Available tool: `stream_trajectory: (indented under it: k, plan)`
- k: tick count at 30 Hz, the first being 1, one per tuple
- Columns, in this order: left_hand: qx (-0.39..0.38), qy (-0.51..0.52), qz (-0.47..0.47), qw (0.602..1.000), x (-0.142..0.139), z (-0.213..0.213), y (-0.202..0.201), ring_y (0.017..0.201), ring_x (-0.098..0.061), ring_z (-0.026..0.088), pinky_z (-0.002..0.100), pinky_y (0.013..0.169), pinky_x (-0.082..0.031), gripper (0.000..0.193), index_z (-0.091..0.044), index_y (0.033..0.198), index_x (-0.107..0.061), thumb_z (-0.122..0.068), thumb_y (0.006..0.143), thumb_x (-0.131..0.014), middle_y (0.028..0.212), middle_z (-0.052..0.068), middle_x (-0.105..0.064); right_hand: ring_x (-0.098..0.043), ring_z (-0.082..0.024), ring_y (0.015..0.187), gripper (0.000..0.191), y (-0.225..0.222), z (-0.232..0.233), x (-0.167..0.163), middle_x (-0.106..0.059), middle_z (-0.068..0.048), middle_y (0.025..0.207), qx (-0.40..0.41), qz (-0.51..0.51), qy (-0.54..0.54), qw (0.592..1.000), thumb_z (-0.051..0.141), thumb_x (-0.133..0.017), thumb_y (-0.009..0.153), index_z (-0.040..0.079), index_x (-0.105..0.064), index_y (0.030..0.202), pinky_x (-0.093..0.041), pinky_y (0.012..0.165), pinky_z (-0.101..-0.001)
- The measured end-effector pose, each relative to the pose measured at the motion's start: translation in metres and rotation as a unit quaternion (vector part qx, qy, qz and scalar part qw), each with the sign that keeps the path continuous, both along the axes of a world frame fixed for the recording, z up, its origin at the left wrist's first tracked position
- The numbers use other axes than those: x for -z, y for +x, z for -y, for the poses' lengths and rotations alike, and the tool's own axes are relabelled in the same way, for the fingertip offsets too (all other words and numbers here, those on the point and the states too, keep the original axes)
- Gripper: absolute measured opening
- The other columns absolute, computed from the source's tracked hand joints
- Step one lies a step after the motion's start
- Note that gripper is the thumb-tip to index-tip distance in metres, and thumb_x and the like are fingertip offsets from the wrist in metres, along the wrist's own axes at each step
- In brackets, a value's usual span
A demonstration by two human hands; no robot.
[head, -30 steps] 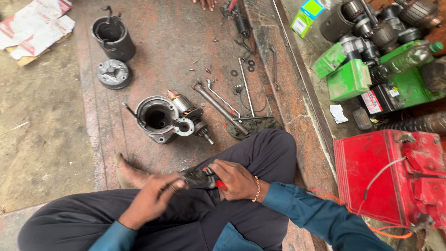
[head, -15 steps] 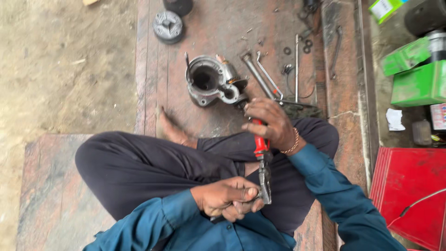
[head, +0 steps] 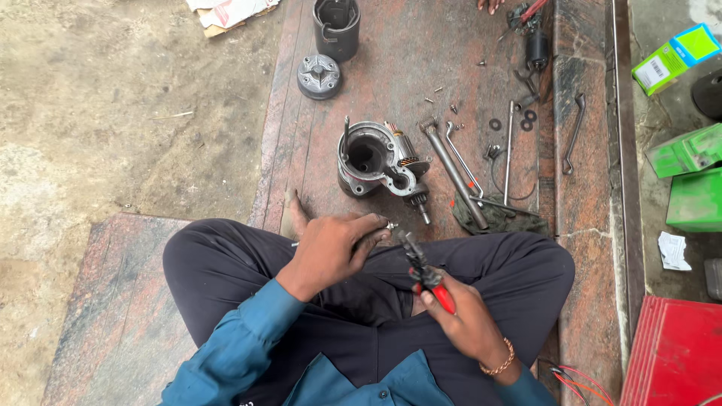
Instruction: The person sits on the workshop floor and disassembles a starter motor, using pliers to remove a circlip and separate the drive end housing from the armature. They handle the housing, armature, and small hardware, then fit components back together and pick up a small cylindrical part from the floor.
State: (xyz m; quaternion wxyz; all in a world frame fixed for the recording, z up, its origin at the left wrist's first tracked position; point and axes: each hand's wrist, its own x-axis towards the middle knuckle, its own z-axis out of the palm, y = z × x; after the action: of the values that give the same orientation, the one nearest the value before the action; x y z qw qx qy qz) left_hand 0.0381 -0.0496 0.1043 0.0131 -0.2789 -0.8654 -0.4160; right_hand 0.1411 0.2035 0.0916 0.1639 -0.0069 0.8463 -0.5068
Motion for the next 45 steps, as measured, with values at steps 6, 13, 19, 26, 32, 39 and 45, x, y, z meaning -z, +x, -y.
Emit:
stream_trajectory:
  k: [6,13,19,26,32,39,45]
  plan:
    - [0.0,-0.035,-0.044,0.998,0.022,-0.008,-0.008,0.073,-0.07,0.033,0.046,0.061,-0.053,0.022,-0.013,0.108,-0.074,-0.029,0.094,-0.07,0.087,0.009,-0.073,-0.067,-0.033,0.076,0.027,0.0,0.017,0.002,-0.071,-0.016,0.085,0.051,0.062,0.064,0.995,0.024,-0.064,0.092,0.004,-0.064,0.109,-0.054,0.074,-0.0405]
    - [-0.034,-0.091,-0.119,0.988,0.051,-0.004,-0.004,0.069,-0.069,0.029,0.043,0.053,-0.052,0.027,-0.015,0.117,-0.071,-0.028,0.093,-0.069,0.082,0.007,-0.066,-0.067,-0.035,0.072,0.029,-0.008,0.04,0.015,-0.065,-0.018,0.086,0.109,0.098,0.089,0.985,0.027,-0.065,0.093,0.001,-0.06,0.104,-0.054,0.072,-0.0439]
    - [-0.051,-0.141,-0.105,0.983,0.058,-0.004,-0.004,0.067,-0.07,0.028,0.042,0.05,-0.052,0.026,-0.016,0.118,-0.071,-0.03,0.095,-0.066,0.083,0.007,-0.066,-0.064,-0.042,0.096,0.037,-0.011,0.061,0.026,-0.066,-0.022,0.102,0.082,-0.022,0.121,0.989,0.025,-0.068,0.092,-0.003,-0.06,0.115,-0.05,0.084,-0.0468]
    - [-0.065,-0.079,0.014,0.995,0.058,-0.001,-0.006,0.069,-0.069,0.036,0.05,0.056,-0.052,0.024,-0.016,0.109,-0.076,-0.032,0.093,-0.067,0.08,0.012,-0.07,-0.058,-0.048,0.119,0.068,-0.01,0.069,0.031,-0.061,-0.033,0.127,0.064,-0.067,0.154,0.984,0.022,-0.067,0.092,-0.01,-0.041,0.146,-0.045,0.099,-0.0496]
    - [-0.089,-0.027,0.091,0.992,0.058,0.001,-0.01,0.074,-0.07,0.037,0.05,0.06,-0.053,0.023,-0.016,0.104,-0.078,-0.033,0.091,-0.068,0.082,0.012,-0.073,-0.062,-0.046,0.118,0.066,-0.016,0.068,0.031,-0.065,-0.031,0.125,0.046,0.013,0.181,0.982,0.024,-0.066,0.092,-0.006,-0.044,0.146,-0.048,0.099,-0.0485]
    - [-0.072,-0.07,0.07,0.992,0.063,0.006,-0.008,0.071,-0.069,0.038,0.05,0.059,-0.052,0.024,-0.015,0.105,-0.077,-0.034,0.094,-0.066,0.08,0.014,-0.072,-0.066,-0.047,0.104,0.045,-0.021,0.072,0.036,-0.068,-0.028,0.109,0.048,-0.012,0.177,0.983,0.022,-0.068,0.093,-0.006,-0.055,0.126,-0.051,0.087,-0.0493]
    - [-0.052,-0.01,0.064,0.997,0.064,0.011,-0.007,0.074,-0.068,0.04,0.052,0.06,-0.05,0.021,-0.01,0.108,-0.072,-0.026,0.097,-0.065,0.082,0.016,-0.071,-0.067,-0.045,0.087,0.032,-0.019,0.073,0.048,-0.067,-0.022,0.09,0.058,-0.015,0.129,0.99,0.017,-0.068,0.092,0.001,-0.053,0.115,-0.051,0.076,-0.05]
